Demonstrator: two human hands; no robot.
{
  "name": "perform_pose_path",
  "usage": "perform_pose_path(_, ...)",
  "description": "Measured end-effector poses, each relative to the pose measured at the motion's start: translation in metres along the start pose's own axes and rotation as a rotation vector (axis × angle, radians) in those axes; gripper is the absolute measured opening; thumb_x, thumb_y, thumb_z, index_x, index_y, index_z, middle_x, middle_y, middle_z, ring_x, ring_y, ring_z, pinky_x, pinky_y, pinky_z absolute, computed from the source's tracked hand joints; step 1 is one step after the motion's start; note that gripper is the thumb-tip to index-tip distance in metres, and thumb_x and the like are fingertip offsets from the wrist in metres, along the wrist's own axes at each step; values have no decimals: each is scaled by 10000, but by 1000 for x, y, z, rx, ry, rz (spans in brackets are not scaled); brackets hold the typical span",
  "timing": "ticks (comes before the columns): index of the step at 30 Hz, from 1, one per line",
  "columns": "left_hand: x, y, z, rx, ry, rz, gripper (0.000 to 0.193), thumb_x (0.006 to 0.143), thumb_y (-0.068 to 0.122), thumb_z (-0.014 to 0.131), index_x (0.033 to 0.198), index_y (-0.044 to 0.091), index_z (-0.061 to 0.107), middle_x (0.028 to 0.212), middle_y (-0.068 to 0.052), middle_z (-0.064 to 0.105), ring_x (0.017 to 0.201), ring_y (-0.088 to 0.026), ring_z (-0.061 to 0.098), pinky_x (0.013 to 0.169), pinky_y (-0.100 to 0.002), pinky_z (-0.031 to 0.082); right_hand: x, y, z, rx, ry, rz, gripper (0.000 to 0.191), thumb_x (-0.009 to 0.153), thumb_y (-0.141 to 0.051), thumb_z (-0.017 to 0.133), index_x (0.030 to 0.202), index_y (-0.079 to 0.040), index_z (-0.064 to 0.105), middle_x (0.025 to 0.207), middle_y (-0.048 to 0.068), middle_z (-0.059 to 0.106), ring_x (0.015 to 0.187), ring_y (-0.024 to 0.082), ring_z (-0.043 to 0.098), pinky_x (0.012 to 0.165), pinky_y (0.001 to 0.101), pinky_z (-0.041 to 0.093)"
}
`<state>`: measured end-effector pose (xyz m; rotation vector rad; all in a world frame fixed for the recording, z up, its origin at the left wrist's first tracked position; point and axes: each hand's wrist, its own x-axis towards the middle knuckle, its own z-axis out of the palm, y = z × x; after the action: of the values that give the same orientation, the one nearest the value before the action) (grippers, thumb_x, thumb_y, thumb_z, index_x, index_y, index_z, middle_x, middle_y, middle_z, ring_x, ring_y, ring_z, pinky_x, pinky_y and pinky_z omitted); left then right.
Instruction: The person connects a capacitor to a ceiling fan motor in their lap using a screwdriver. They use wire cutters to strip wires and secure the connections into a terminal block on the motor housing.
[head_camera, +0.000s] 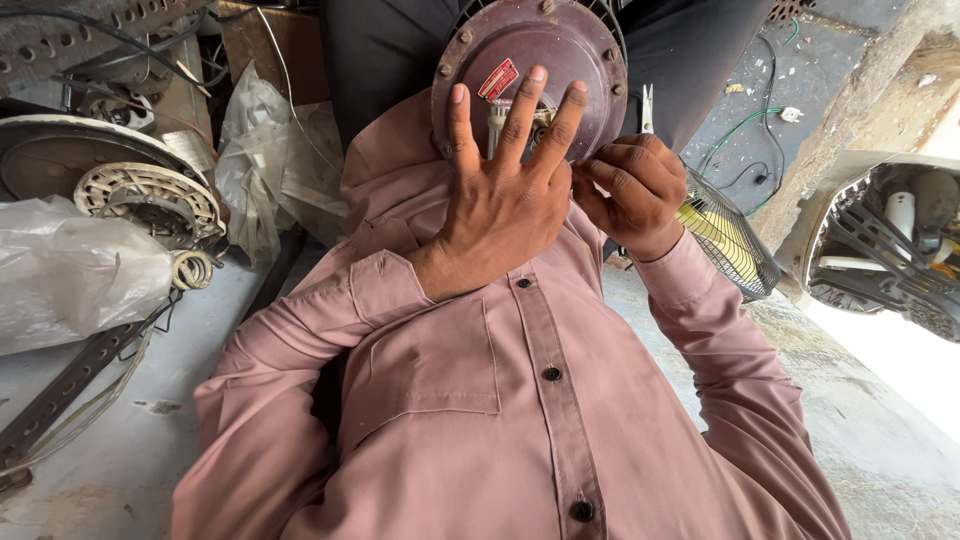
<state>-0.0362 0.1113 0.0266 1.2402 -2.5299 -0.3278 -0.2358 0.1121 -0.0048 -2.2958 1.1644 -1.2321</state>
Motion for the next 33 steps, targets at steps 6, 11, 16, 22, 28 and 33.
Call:
perform_pose_path(6,-3,-3,2,-60,-15,-1,295,1063,179,632,792,66,656,1650,-114,403,1564,-388,275,1169,-837,64,3,-1,-1,56,-42,44,182,782,38,836,915,22,713,903,139,675,822,283,678,715,364,560)
perform_pose_path(11,-6,-5,0,-101,-22,-1,296,1041,201,649,787,50,644,1640,-133,409,1541,-400,299,1168,-833,54,9,-6,-3,148,-101,117,151,818,49,802,943,21,722,980,129,733,857,258,724,740,353,574)
perform_pose_path(16,-8,-6,-1,-110,-3,-10,285,1037,212,662,803,49,646,1630,-137,412,1530,-407,312,1168,-833,71,19,-5,-6,85,-153,-55,161,833,37,824,942,16,707,977,145,734,842,273,722,727,343,588)
perform_pose_path(22,-13,-12,-2,-131,38,5,311,1057,209,661,808,22,660,1635,-158,407,1529,-419,316,1179,-835,92,23,-9,-5,117,-215,-62,160,836,61,818,930,31,692,944,145,728,819,269,716,711,345,583)
perform_pose_path(28,-15,-17,-1,-173,40,19,285,1042,206,660,810,40,664,1595,-187,427,1500,-437,338,1143,-854,95,24,-12,-3,149,-200,52,126,871,85,783,946,13,712,892,119,729,829,239,742,720,331,597)
perform_pose_path(33,-15,-18,0,-162,59,24,263,1056,181,648,837,38,679,1591,-174,435,1502,-420,344,1159,-847,88,26,-11,-2,139,-218,-3,119,866,72,780,936,13,704,900,122,725,809,245,726,701,334,582)
